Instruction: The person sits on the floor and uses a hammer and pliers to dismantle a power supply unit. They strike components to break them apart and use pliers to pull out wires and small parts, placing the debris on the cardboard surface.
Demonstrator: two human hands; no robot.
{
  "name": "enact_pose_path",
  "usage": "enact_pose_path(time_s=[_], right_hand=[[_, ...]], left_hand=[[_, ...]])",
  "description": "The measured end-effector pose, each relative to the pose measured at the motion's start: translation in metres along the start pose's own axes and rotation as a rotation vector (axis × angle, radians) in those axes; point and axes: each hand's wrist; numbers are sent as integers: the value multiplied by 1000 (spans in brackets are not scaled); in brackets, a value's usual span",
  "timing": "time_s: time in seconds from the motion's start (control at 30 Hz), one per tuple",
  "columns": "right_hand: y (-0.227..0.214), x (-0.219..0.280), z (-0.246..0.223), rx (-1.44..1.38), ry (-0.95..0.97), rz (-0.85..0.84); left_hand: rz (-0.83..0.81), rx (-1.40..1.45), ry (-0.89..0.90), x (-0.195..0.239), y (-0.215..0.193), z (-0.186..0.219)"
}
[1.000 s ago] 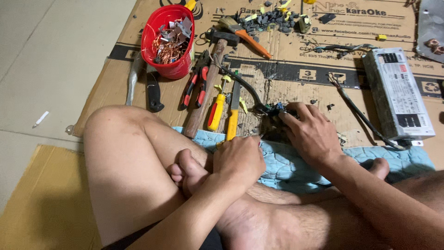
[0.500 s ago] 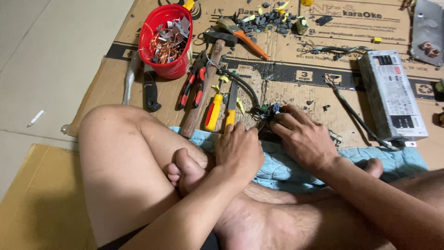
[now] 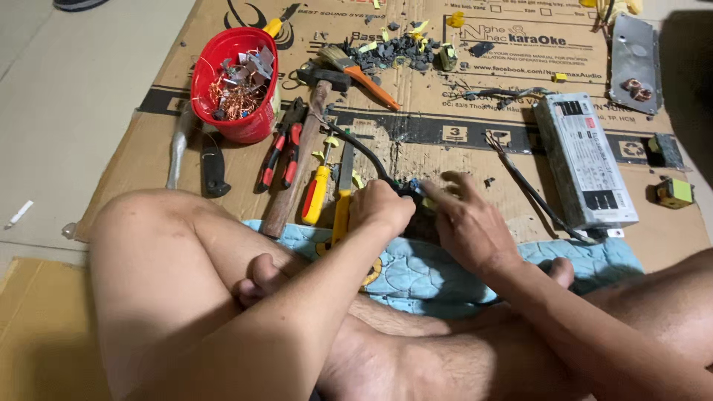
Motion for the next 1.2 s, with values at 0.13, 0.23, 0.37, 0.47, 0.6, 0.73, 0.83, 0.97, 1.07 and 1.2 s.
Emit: enact_pose_path(time_s=[0.13,0.23,0.37,0.47,0.6,0.73,0.83,0.97,1.07,1.2], right_hand=[[12,-7,12,85,108,-18],[12,-7,15,121,97,-79],[13,-9,20,74,126,-85],[8,-7,17,-17,153,-56],[-10,-5,11,-124,203,-36],[-18,-2,4,-178,222,-42],[-16,-1,2,-255,234,-57],[-10,-2,7,-452,295,-76],[-20,-5,27,-519,428,-59],[-17,-9,67,-268,364,104]], left_hand=[[-67,283,-137,-7,26,0],[-77,568,-250,4,31,10],[-119,648,-290,-21,47,-6],[-300,805,-329,-11,32,-8],[-500,1161,-361,16,6,-5],[-554,1339,-385,-6,14,-23],[-632,1368,-315,8,-6,-29],[-763,1152,-184,4,-27,-46],[-834,1056,-110,3,-36,-54],[-844,1054,-2,27,-42,-40]])
Point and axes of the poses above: each hand's wrist, its own x-axis away from the middle knuckle, its own y-axis out of the palm, z = x × y, and after that the axes turned 4 degrees about x, right-handed
